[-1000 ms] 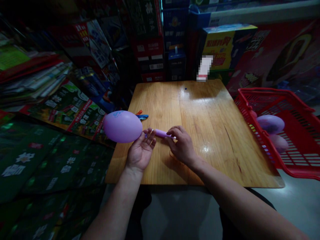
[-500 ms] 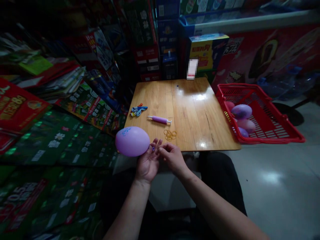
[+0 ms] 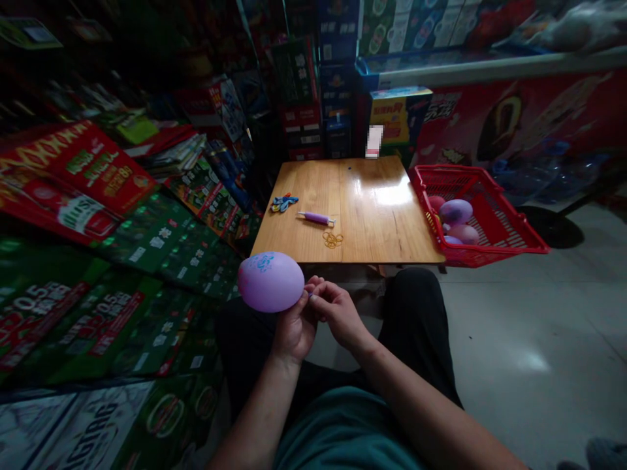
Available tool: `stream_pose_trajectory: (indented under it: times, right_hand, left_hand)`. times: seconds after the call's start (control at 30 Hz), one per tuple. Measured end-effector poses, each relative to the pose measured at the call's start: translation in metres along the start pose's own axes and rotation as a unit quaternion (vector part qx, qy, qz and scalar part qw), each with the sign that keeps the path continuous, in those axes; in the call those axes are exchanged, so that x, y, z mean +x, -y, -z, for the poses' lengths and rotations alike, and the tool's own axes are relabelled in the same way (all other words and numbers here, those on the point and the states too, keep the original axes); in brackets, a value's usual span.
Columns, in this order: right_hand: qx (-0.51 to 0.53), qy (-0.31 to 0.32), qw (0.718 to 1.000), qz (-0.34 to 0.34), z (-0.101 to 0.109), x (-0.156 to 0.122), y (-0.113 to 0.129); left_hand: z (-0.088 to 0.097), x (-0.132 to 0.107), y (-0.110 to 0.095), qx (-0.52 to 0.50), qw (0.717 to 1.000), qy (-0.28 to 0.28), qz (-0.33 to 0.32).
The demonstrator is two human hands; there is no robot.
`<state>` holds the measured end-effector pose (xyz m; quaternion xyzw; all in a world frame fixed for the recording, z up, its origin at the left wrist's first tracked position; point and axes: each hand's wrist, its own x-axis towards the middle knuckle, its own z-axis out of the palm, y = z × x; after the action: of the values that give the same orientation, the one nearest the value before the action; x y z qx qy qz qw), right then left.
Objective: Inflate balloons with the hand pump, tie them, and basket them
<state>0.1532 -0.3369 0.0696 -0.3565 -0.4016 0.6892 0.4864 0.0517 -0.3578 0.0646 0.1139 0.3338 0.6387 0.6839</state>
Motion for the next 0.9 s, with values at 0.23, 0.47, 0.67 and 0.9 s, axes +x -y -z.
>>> stream_pose_trajectory:
  times: [0.23, 0.47, 0.67, 0.9]
  right_hand:
    - [0.048, 0.015, 0.998, -0.042, -0.007, -0.016, -0.002]
    - [0.039, 0.004, 0.998, -0.057, -0.015, -0.022, -0.008]
    - [0.012, -0.076, 0.997, -0.024, -0.017, -0.023, -0.01]
    - [0.021, -0.014, 0.999, -0.026, -0.019, -0.024, -0.007]
  left_hand:
    - [0.002, -0.019, 0.002, -0.007, 1.0, -0.016, -0.007]
    - [0.005, -0.025, -0.003, 0.008, 0.998, -0.054, -0.006]
    - [0.008, -0.026, -0.005, -0.008, 0.998, -0.045, -0.036]
    - [0.009, -0.027, 0.001, 0.0, 0.998, -0.023, -0.052]
